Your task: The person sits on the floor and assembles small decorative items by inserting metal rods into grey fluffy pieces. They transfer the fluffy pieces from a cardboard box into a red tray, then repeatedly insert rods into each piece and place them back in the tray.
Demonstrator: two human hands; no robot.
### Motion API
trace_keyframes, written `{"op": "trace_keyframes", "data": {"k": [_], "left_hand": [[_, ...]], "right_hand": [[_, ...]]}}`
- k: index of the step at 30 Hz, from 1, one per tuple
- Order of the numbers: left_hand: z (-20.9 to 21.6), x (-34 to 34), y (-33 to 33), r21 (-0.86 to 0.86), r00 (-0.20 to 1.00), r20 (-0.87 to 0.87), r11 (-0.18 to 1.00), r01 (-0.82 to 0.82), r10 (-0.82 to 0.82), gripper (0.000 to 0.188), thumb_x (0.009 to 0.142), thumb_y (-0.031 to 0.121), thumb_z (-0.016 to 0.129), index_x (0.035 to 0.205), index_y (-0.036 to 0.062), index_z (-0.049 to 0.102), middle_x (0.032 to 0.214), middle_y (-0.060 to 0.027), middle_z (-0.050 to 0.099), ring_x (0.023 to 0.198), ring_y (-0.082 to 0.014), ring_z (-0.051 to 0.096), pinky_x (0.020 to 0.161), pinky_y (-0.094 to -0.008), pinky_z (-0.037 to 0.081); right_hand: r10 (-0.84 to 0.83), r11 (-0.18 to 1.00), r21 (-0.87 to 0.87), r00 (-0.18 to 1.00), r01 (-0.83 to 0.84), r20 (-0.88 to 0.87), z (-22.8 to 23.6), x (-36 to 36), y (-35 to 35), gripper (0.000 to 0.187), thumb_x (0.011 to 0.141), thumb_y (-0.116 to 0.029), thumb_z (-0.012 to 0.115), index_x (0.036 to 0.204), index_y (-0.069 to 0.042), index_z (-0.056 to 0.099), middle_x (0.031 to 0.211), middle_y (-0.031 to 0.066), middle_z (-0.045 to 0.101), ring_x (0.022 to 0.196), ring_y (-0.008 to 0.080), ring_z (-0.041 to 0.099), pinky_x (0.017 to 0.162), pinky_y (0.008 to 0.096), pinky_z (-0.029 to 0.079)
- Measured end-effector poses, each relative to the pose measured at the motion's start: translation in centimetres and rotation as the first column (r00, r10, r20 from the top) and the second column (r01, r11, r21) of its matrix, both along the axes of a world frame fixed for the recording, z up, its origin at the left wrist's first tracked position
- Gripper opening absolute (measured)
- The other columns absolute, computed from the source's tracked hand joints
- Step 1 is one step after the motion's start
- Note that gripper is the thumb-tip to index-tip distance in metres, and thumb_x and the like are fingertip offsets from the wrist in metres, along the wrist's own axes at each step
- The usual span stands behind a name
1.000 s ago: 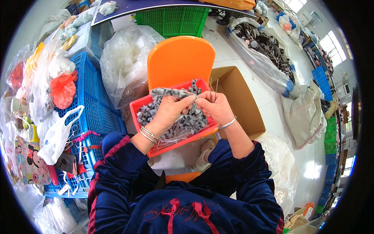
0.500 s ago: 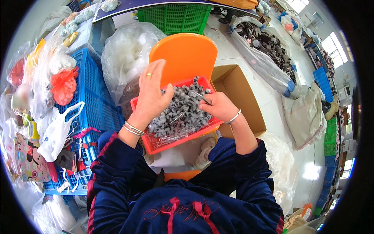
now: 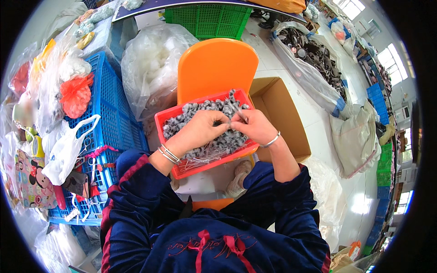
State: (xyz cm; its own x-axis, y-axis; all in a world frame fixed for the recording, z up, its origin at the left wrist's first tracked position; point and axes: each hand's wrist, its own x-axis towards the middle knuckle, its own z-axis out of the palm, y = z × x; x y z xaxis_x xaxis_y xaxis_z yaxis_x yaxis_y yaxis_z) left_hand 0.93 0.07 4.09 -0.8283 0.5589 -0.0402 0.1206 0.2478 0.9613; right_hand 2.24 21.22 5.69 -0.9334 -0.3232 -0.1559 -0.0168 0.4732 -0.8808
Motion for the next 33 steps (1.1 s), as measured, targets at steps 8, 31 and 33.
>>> {"op": "trace_keyframes", "data": {"k": [8, 31, 33], "left_hand": [[0.6, -0.5, 0.0, 0.22, 0.994, 0.09, 0.972, -0.083, 0.065, 0.017, 0.089, 0.014, 0.066, 0.094, -0.0021, 0.07, 0.076, 0.0015, 0.065, 0.073, -0.004, 0.056, 0.067, -0.0215, 0.046], [0.2, -0.8, -0.3, 0.175, 0.984, -0.022, 0.97, -0.17, 0.177, 0.02, 0.089, 0.016, 0.064, 0.089, -0.0034, 0.07, 0.075, -0.001, 0.066, 0.071, -0.0056, 0.057, 0.065, -0.0227, 0.046], [0.2, -0.9, -0.4, 0.173, 0.99, 0.002, 0.975, -0.142, 0.144, 0.021, 0.089, 0.017, 0.064, 0.088, -0.0034, 0.069, 0.073, -0.0008, 0.065, 0.07, -0.0058, 0.057, 0.064, -0.0228, 0.046]], "right_hand": [[-0.098, 0.944, -0.295, 0.981, 0.145, 0.17, 0.5, 0.5, 0.6, 0.016, 0.099, -0.019, 0.048, 0.093, -0.005, 0.053, 0.072, -0.003, 0.046, 0.062, 0.0061, 0.043, 0.054, 0.0224, 0.038], [-0.074, 0.946, -0.308, 0.992, 0.102, 0.1, -0.2, 0.9, -1.1, 0.016, 0.097, -0.018, 0.057, 0.089, -0.004, 0.054, 0.073, -0.0011, 0.058, 0.061, 0.004, 0.05, 0.051, 0.0206, 0.04], [-0.078, 0.971, -0.227, 0.997, 0.071, -0.023, -0.8, 0.8, -1.0, 0.014, 0.095, -0.016, 0.058, 0.089, -0.004, 0.055, 0.073, 0.0015, 0.059, 0.06, 0.008, 0.052, 0.053, 0.023, 0.042]]}}
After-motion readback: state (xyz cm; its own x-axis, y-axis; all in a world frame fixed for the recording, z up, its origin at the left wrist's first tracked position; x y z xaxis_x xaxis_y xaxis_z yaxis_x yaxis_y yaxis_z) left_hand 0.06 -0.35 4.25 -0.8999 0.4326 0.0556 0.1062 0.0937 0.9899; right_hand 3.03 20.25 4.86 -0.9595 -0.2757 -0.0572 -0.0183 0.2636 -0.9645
